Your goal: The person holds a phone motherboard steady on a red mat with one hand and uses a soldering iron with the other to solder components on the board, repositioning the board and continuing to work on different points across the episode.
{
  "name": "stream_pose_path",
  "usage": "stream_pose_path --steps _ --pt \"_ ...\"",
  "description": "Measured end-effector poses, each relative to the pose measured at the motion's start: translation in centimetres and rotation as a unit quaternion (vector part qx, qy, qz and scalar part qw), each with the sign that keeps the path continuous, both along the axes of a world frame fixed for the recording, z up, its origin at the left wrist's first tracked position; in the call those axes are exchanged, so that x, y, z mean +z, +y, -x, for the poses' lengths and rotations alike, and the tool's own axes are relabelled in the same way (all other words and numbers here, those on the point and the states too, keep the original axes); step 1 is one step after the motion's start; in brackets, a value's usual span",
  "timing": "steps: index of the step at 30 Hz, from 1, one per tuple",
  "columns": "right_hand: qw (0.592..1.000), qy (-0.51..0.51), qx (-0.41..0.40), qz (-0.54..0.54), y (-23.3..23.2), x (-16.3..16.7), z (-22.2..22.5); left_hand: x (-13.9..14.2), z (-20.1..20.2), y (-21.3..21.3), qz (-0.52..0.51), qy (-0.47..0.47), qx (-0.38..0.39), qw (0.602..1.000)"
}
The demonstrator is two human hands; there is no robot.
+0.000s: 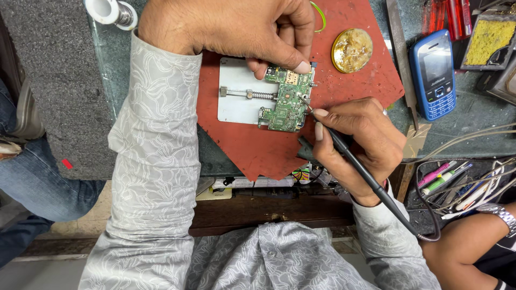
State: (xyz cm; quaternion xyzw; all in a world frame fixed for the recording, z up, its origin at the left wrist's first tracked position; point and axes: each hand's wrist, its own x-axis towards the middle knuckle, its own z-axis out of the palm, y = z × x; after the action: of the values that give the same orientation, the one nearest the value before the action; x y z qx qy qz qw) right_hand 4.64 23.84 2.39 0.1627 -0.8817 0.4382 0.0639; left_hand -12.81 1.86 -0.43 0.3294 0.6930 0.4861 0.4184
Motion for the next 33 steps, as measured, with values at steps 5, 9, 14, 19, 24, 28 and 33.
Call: stream_pose_path --steps 5,9,14,19,24,28,33 --pt "1.0 0.004 0.001 -0.005 0.0 0.0 -0.1 0.2 -0.2 -0.1 0.01 0.009 0.01 1.0" --pt "1.0 0.001 -0.002 -0.005 0.0 0.0 -0.1 0.2 -0.2 0.0 0.011 0.015 0.007 1.0" --pt "1.0 0.006 0.001 -0.005 -0.4 0.2 0.1 -0.1 -0.3 -0.1 -0.005 0.033 0.014 0.999" --pt "1.0 -0.007 -0.007 -0.01 -0.6 0.9 0.2 -0.5 -0.3 -0.1 -0.009 0.028 0.015 0.999" --pt "1.0 0.017 -0.001 -0.008 -0.6 0.4 -0.1 -0.8 -0.4 -0.3 -0.011 0.045 0.023 0.999" --pt "0.999 0.031 -0.005 -0.011 -0.3 -0.1 -0.4 -1.1 -0.2 -0.2 -0.012 0.046 0.015 0.999" --pt "0.999 0.04 -0.001 -0.013 -0.4 0.1 -0.5 -1.5 0.1 0.0 -0.004 0.051 0.003 0.999"
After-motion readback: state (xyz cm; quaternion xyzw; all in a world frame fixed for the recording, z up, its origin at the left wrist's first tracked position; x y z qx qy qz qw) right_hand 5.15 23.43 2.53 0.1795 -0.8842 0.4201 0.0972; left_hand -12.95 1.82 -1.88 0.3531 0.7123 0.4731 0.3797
